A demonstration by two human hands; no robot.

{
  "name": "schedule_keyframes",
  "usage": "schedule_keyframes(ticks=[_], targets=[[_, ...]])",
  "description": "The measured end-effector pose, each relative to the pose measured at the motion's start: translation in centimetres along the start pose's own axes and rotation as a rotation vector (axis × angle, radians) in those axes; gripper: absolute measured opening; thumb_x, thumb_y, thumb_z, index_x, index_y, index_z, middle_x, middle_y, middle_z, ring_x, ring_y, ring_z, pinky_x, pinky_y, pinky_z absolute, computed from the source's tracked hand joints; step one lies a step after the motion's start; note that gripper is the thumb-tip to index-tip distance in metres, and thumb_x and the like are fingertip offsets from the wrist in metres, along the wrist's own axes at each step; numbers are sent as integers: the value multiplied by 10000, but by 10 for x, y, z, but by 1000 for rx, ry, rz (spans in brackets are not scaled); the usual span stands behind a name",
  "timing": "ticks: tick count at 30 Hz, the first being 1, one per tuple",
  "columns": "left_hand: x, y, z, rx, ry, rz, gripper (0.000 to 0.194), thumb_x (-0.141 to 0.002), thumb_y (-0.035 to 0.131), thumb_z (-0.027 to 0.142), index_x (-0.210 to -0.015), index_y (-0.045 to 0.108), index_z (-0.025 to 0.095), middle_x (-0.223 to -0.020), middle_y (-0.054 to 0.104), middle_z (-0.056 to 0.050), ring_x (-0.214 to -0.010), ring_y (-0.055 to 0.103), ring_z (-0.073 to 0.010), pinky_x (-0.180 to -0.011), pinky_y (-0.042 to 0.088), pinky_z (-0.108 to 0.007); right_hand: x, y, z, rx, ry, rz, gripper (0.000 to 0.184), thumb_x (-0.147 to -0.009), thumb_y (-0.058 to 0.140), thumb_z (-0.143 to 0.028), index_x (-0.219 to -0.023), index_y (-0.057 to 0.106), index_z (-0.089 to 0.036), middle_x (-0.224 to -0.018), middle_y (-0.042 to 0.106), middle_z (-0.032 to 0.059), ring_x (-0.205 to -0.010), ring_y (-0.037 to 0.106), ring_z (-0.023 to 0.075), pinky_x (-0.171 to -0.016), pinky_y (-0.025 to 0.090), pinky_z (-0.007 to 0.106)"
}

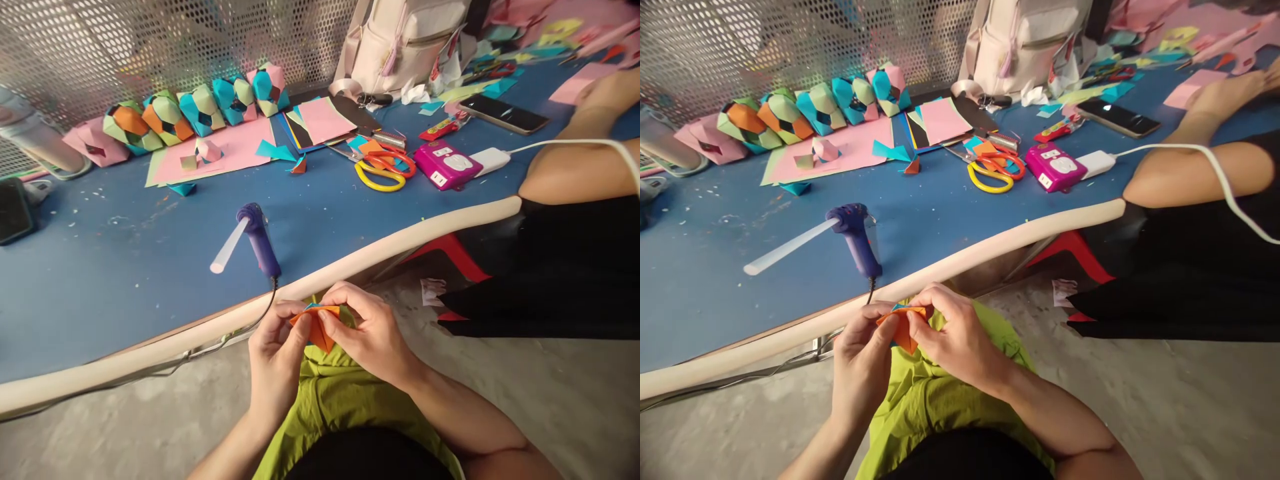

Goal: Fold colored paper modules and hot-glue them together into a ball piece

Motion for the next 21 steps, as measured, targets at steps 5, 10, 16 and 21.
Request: schedule_keyframes(ticks=[5,10,16,21], targets=[[-5,6,0,8,-20,25,173,-802,680,343,-751,645,181,-711,635,-13,-635,576,-142,-572,470,-233,0,-3,3,-6,26,-17,51,-867,567,-228,-828,565,-194,-768,612,2,-707,586,119,-644,487,233],[-7,10,2,-27,-30,25,149,-789,682,314,-724,638,186,-667,602,7,-583,538,-126,-547,456,-231,-2,-5,3,-10,66,-7,28,-853,580,-217,-859,587,-191,-804,640,6,-744,607,120,-670,496,226],[-7,8,-1,-57,-18,3,139,-791,682,304,-715,644,194,-695,599,4,-635,543,-134,-580,459,-231,-4,-6,7,-19,85,4,68,-844,559,-181,-779,566,-196,-720,612,-14,-658,557,104,-607,468,217],[-8,10,-7,83,-80,-62,120,-809,668,249,-706,634,197,-695,577,23,-630,516,-111,-602,440,-217,-3,-6,8,-98,12,-66,93,-870,532,-171,-786,553,-203,-715,561,-20,-660,528,102,-618,463,226]])
Point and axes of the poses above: each hand's wrist, its own x-axis away from the middle knuckle, its own y-axis out of the palm, z = x × y, the point moved 5 cm from there along -x, towards the middle knuckle
